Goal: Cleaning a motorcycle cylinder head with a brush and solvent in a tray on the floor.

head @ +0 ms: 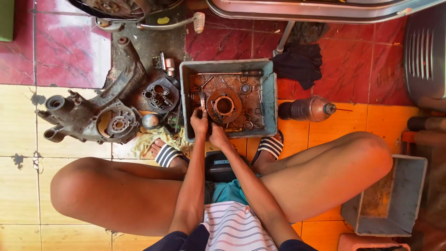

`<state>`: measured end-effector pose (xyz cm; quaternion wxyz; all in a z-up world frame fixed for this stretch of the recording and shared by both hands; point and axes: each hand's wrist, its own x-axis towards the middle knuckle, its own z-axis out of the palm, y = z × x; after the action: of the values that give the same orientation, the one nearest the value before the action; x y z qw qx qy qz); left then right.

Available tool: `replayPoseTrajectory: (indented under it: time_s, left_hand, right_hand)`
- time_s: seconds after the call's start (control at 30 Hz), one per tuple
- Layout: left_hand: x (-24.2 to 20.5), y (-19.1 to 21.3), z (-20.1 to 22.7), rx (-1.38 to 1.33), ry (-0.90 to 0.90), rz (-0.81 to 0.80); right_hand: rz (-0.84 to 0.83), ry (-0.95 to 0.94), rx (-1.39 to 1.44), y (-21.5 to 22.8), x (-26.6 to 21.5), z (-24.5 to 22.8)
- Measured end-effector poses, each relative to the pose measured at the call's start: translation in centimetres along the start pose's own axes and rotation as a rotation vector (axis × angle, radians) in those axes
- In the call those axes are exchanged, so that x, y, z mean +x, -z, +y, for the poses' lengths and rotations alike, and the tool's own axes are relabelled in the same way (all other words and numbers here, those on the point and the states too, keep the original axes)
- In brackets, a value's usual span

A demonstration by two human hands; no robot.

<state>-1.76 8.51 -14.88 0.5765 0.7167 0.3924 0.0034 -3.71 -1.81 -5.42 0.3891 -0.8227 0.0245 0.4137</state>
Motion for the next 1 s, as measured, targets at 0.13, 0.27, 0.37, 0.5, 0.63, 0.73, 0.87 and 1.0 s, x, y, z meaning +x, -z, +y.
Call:
replayPoseTrajectory:
  time_s: [0.13,0.27,0.37,0.5,0.63,0.73,0.87,1.0]
  left_hand:
    - [-1.1,0.3,0.9,-0.106,0.018,0.048]
    - [-0.8,-0.1,0.9,-0.301,0.085,0.071]
    - [-1.8,1.0,3.3,-0.437,0.154,0.048]
    - [-2.6,1.5,7.5,-0.685,0.310,-0.042]
    - [-1.7,0.3,6.2,-0.830,0.434,-0.212]
    - [-2.6,-0.6,5.9,-0.863,0.557,-0.399]
    - [-3.8,-1.7,6.4,-0.822,0.524,-0.469]
    - [-4.7,-1.5,8.1,-0.695,0.313,-0.373]
  right_hand:
    - [0.048,0.049,0.077,0.3,0.0,0.6]
    - [0.041,0.132,0.285,0.4,0.4,1.6]
    - [0.045,0.272,0.372,1.6,-1.3,0.1]
    - [0.113,0.657,0.287,4.7,-2.5,-1.1]
    - [0.313,0.816,0.280,7.3,-2.2,-1.9]
    - [0.497,0.842,0.217,8.7,-3.0,-2.7]
    - [0.656,0.870,0.285,9.0,-3.8,-3.7]
    - [0.638,0.822,0.546,8.2,-1.2,-1.3]
